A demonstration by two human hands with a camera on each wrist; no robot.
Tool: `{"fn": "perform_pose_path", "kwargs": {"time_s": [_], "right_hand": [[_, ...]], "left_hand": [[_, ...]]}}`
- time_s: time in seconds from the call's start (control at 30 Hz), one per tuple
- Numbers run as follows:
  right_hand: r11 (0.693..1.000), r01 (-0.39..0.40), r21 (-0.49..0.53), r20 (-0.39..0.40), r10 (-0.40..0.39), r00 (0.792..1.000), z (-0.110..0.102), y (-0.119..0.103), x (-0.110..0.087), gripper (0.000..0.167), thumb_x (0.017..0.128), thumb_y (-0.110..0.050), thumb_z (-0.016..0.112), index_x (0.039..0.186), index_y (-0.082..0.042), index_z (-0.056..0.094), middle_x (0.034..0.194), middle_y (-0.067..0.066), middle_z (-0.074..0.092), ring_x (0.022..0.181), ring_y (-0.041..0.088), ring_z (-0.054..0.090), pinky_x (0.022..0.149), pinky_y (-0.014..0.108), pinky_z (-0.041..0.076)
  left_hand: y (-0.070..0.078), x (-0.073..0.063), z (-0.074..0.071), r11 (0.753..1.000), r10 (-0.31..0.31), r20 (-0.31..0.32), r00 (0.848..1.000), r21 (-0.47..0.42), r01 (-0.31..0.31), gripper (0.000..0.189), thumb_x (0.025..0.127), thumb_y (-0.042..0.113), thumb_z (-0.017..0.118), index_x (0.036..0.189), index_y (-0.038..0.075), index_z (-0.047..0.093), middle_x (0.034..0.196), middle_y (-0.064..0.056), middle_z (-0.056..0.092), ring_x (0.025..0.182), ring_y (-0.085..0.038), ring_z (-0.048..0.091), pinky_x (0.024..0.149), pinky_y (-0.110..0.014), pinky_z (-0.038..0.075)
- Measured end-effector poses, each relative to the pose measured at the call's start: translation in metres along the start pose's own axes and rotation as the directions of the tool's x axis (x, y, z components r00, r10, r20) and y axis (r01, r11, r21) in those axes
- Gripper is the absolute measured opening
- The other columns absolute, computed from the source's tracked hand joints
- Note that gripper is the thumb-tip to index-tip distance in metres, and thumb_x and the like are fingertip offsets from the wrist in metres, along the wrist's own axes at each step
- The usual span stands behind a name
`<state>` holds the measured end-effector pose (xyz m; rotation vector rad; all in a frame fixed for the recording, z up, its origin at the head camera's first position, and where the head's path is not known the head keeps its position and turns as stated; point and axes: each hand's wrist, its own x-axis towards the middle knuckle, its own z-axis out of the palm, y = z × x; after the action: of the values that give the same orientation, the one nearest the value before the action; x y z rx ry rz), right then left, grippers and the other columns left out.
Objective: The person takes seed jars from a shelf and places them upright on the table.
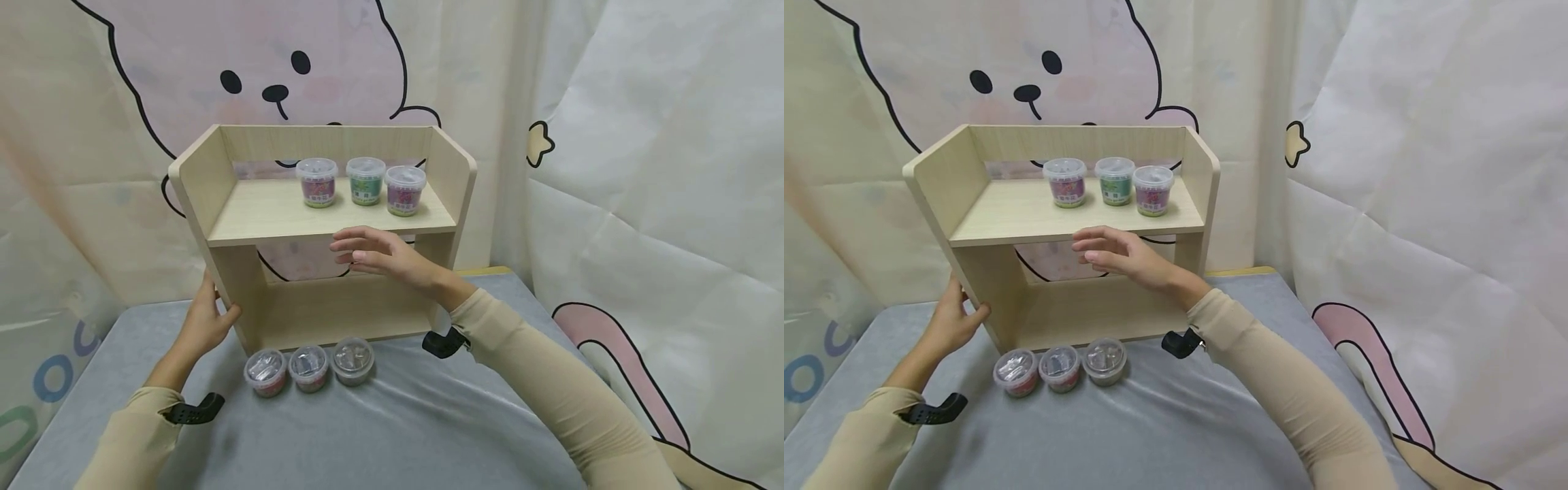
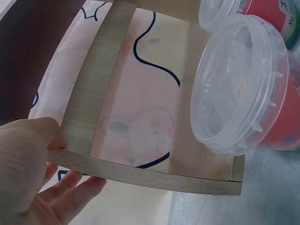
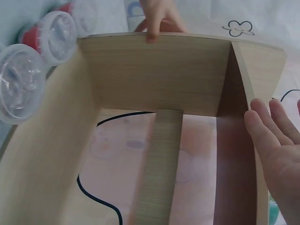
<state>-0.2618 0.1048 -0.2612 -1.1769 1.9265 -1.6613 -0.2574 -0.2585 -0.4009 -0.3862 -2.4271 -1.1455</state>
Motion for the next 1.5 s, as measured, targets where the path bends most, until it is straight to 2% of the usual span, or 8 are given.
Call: {"fn": "perform_pose_path", "kwargs": {"time_s": [0.13,0.27,0.5,0.6,0.77,1.1,1.27,1.5], "right_hand": [[1.000,-0.007,0.025,-0.042,0.008,0.999,-0.004,-0.010,0.008,0.056,0.099,-0.016,0.044,0.150,0.006,0.035,0.151,0.031,0.043,0.142,0.042,0.045,0.121,0.049,0.038],[0.997,-0.021,0.075,-0.103,0.029,0.994,-0.009,-0.018,0.017,0.054,0.100,-0.012,0.040,0.150,0.008,0.034,0.153,0.033,0.039,0.145,0.044,0.041,0.121,0.047,0.038],[0.995,-0.069,0.077,-0.224,0.084,0.971,-0.018,-0.028,0.037,0.051,0.104,-0.017,0.042,0.152,0.001,0.036,0.158,0.026,0.037,0.148,0.039,0.039,0.124,0.042,0.034],[0.995,-0.087,0.046,-0.249,0.096,0.964,-0.020,-0.027,0.047,0.052,0.105,-0.021,0.044,0.153,-0.002,0.037,0.162,0.019,0.035,0.151,0.033,0.037,0.126,0.037,0.031],[0.993,-0.114,0.020,-0.291,0.115,0.950,-0.023,-0.023,0.061,0.053,0.106,-0.025,0.046,0.155,-0.007,0.036,0.167,0.011,0.026,0.155,0.026,0.028,0.128,0.038,0.025],[0.979,-0.198,0.037,-0.338,0.199,0.920,-0.023,-0.017,0.088,0.071,0.104,-0.032,0.053,0.164,-0.018,0.017,0.170,0.008,0.018,0.159,0.021,0.018,0.129,0.038,0.022],[0.967,-0.255,-0.005,-0.369,0.235,0.899,-0.025,-0.016,0.094,0.076,0.103,-0.035,0.054,0.164,-0.022,0.010,0.172,0.007,0.014,0.159,0.019,0.015,0.130,0.040,0.019],[0.965,-0.259,-0.046,-0.404,0.219,0.888,-0.027,-0.013,0.104,0.080,0.102,-0.035,0.057,0.164,-0.020,0.009,0.172,0.008,0.014,0.159,0.020,0.016,0.130,0.039,0.019]], "left_hand": [[-0.001,0.001,0.000,1.000,0.003,-0.001,1.000,0.001,-0.003,0.092,0.082,-0.011,0.058,0.160,0.010,0.012,0.153,-0.034,0.033,0.134,-0.057,0.041,0.103,-0.076,0.037],[-0.003,0.001,-0.001,1.000,0.004,0.005,1.000,0.003,-0.004,0.092,0.083,-0.011,0.059,0.160,0.010,0.012,0.152,-0.034,0.034,0.134,-0.058,0.041,0.102,-0.077,0.037],[-0.005,0.001,-0.002,1.000,0.003,0.021,1.000,0.011,-0.003,0.093,0.083,-0.010,0.059,0.160,0.010,0.012,0.152,-0.035,0.033,0.134,-0.058,0.040,0.102,-0.077,0.037],[-0.005,0.001,-0.002,1.000,0.001,0.027,1.000,0.011,-0.001,0.094,0.083,-0.010,0.060,0.161,0.011,0.011,0.152,-0.034,0.033,0.134,-0.058,0.040,0.102,-0.077,0.037],[-0.005,0.000,-0.003,1.000,0.012,0.035,0.999,-0.009,-0.012,0.094,0.084,-0.011,0.060,0.161,0.011,0.011,0.152,-0.035,0.033,0.135,-0.057,0.039,0.102,-0.077,0.036],[-0.006,-0.003,-0.002,0.999,0.035,0.025,0.999,-0.022,-0.035,0.087,0.083,-0.012,0.059,0.157,0.005,0.016,0.148,-0.035,0.036,0.132,-0.054,0.041,0.101,-0.077,0.037],[-0.006,-0.001,0.001,0.997,0.062,0.021,0.998,-0.037,-0.062,0.086,0.082,-0.013,0.058,0.157,0.004,0.017,0.147,-0.035,0.037,0.132,-0.053,0.041,0.101,-0.077,0.036],[-0.005,0.001,0.002,0.997,0.066,0.005,0.998,-0.031,-0.066,0.082,0.082,-0.013,0.058,0.154,0.001,0.022,0.142,-0.034,0.042,0.129,-0.051,0.044,0.100,-0.075,0.038]]}}
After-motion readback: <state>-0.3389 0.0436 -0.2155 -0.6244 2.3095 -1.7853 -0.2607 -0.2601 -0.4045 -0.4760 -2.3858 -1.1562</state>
